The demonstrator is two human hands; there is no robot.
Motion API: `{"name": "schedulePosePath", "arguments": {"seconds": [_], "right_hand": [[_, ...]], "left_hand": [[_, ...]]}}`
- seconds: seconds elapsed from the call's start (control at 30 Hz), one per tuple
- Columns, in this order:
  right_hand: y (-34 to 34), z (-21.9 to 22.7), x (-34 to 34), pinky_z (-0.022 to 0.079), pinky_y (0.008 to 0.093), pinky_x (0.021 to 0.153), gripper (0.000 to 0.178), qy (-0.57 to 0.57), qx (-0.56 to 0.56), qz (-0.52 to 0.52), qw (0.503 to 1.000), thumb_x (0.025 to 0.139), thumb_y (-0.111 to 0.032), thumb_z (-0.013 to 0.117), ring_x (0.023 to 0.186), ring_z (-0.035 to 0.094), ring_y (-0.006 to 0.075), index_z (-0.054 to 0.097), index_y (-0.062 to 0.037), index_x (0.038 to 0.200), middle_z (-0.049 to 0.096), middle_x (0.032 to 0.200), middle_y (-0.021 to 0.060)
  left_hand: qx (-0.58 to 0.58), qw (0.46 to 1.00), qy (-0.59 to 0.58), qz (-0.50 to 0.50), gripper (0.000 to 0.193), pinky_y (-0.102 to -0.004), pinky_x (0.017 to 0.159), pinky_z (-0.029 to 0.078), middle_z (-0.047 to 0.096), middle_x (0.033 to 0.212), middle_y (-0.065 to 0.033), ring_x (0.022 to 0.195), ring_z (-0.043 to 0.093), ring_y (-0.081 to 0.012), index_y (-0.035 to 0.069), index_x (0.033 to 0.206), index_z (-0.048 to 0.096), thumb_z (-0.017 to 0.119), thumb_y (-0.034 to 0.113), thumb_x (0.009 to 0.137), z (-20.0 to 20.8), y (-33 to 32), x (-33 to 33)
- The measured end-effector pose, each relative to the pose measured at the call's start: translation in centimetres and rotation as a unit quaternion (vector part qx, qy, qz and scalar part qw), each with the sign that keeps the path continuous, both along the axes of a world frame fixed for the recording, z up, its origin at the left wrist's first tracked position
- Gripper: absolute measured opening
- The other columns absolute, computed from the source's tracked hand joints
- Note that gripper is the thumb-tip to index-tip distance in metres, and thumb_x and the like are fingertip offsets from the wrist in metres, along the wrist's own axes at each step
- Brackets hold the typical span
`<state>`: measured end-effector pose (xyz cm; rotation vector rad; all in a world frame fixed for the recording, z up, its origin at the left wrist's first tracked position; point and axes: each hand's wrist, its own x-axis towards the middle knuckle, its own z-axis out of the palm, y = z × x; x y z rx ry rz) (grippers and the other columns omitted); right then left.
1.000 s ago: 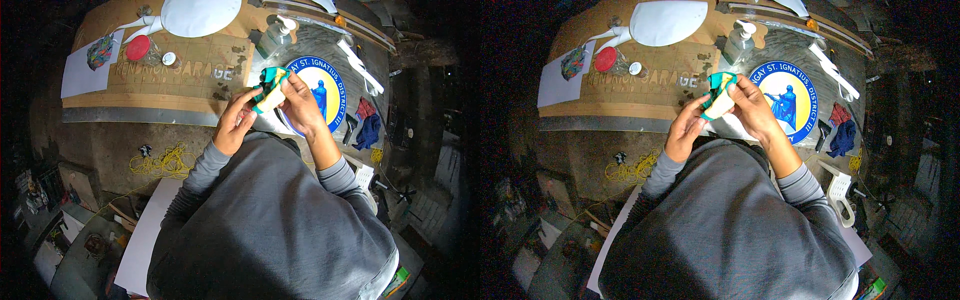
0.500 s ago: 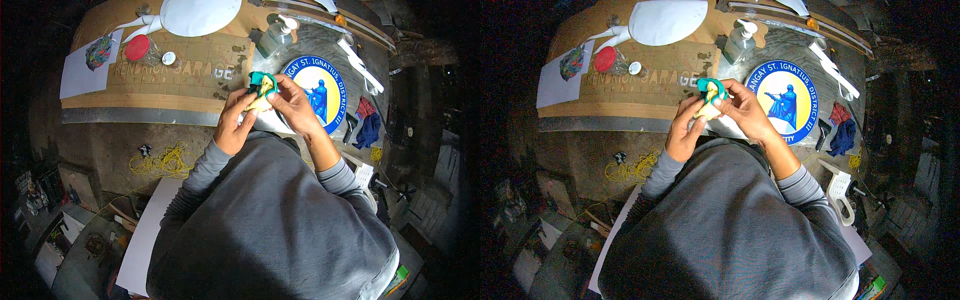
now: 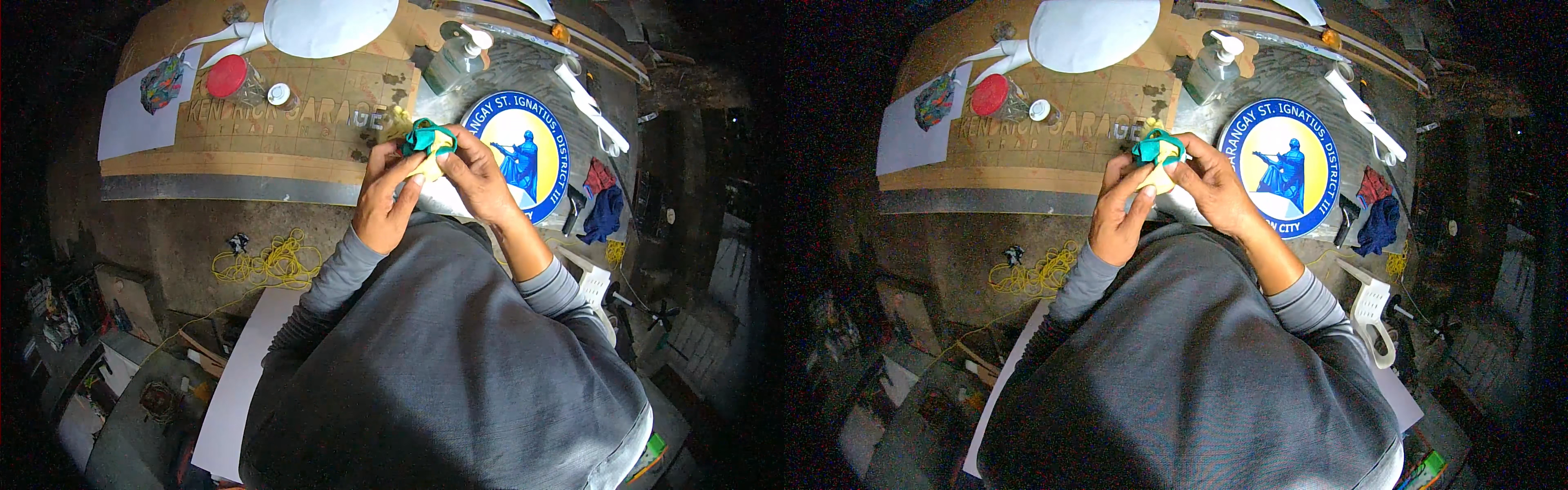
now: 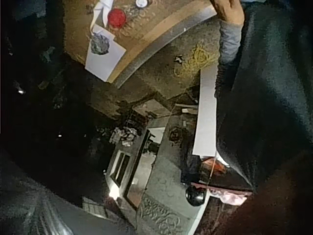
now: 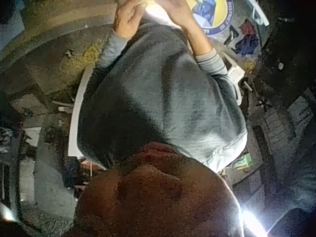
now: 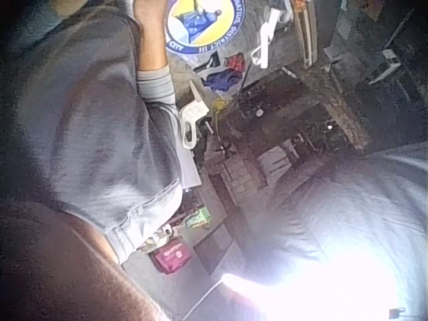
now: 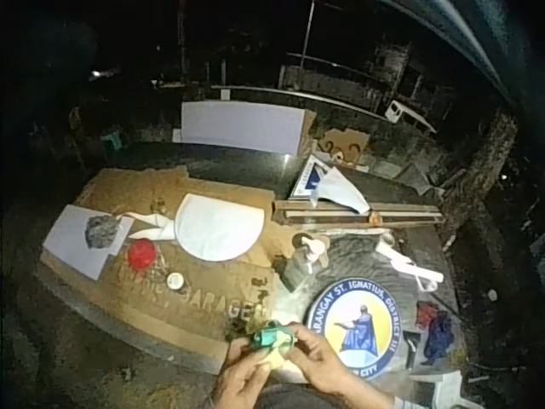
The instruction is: Cleaning a circular sign with a yellow cloth.
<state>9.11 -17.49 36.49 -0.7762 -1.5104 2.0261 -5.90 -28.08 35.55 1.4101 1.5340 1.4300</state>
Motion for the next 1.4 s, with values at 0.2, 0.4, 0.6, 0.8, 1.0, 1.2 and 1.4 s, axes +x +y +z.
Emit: {"name": "schedulePosePath", "arguments": {"seconds": [0.2, 0.4, 0.6, 0.8, 1.0, 1.2, 1.4], "right_hand": [[-0.2, 0.4, -0.4, 0.045, 0.0287, 0.093, 0.033, 0.099, -0.163, -0.006, 0.982, 0.099, -0.016, 0.057, 0.104, 0.056, 0.0119, 0.051, -0.0051, 0.130, 0.060, 0.115, 0.0019], [0.3, 0.4, 0.0, 0.044, 0.0302, 0.096, 0.036, 0.130, -0.182, 0.003, 0.975, 0.098, -0.015, 0.058, 0.109, 0.056, 0.0135, 0.050, -0.0056, 0.131, 0.059, 0.119, 0.0031], [0.5, 0.0, -0.2, 0.044, 0.0296, 0.096, 0.036, 0.132, -0.172, 0.015, 0.976, 0.097, -0.013, 0.059, 0.111, 0.055, 0.0136, 0.050, -0.0052, 0.130, 0.059, 0.121, 0.0033], [0.7, -0.2, -0.2, 0.044, 0.0302, 0.098, 0.035, 0.123, -0.174, 0.017, 0.977, 0.097, -0.013, 0.059, 0.113, 0.054, 0.0145, 0.050, -0.0045, 0.130, 0.058, 0.122, 0.0040], [0.9, -0.3, 0.0, 0.043, 0.0321, 0.100, 0.035, 0.119, -0.173, 0.019, 0.978, 0.097, -0.013, 0.059, 0.113, 0.054, 0.0153, 0.050, -0.0039, 0.130, 0.058, 0.122, 0.0048], [1.1, -0.3, -0.1, 0.044, 0.0318, 0.100, 0.036, 0.117, -0.167, 0.024, 0.979, 0.096, -0.014, 0.060, 0.113, 0.054, 0.0150, 0.050, -0.0033, 0.129, 0.057, 0.122, 0.0051], [1.3, -0.4, 0.0, 0.043, 0.0292, 0.099, 0.035, 0.107, -0.151, 0.030, 0.982, 0.096, -0.014, 0.060, 0.112, 0.054, 0.0134, 0.051, -0.0030, 0.128, 0.058, 0.121, 0.0047]], "left_hand": [[-0.009, 0.996, -0.091, 0.016, 0.029, -0.0370, 0.097, 0.042, 0.053, 0.120, -0.0172, 0.110, 0.054, -0.0306, 0.003, 0.121, 0.063, 0.057, 0.013, 0.094, 0.1, 0.2, -0.2], [-0.009, 0.993, -0.115, 0.036, 0.024, -0.0337, 0.095, 0.042, 0.058, 0.114, -0.0150, 0.110, 0.055, -0.0264, 0.005, 0.114, 0.068, 0.060, 0.009, 0.092, 0.1, 0.7, -0.5], [-0.011, 0.990, -0.124, 0.066, 0.016, -0.0330, 0.091, 0.045, 0.058, 0.112, -0.0137, 0.104, 0.058, -0.0250, 0.006, 0.104, 0.072, 0.065, 0.008, 0.090, -0.4, 1.1, -0.6], [-0.008, 0.994, -0.083, 0.067, 0.015, -0.0322, 0.087, 0.047, 0.058, 0.112, -0.0130, 0.101, 0.059, -0.0241, 0.005, 0.102, 0.072, 0.066, 0.006, 0.088, -0.4, 1.5, -0.8], [-0.024, 0.993, -0.100, 0.063, 0.014, -0.0327, 0.085, 0.048, 0.058, 0.113, -0.0130, 0.098, 0.060, -0.0234, 0.004, 0.099, 0.072, 0.066, 0.006, 0.087, -0.5, 1.7, -0.7], [-0.013, 0.995, -0.078, 0.067, 0.014, -0.0321, 0.082, 0.049, 0.057, 0.113, -0.0125, 0.094, 0.061, -0.0220, 0.003, 0.099, 0.072, 0.066, 0.005, 0.086, -0.2, 1.8, -0.7], [-0.022, 0.993, -0.089, 0.071, 0.014, -0.0317, 0.081, 0.049, 0.056, 0.113, -0.0119, 0.092, 0.060, -0.0213, 0.002, 0.098, 0.071, 0.067, 0.005, 0.085, -0.3, 2.1, -0.7]]}}
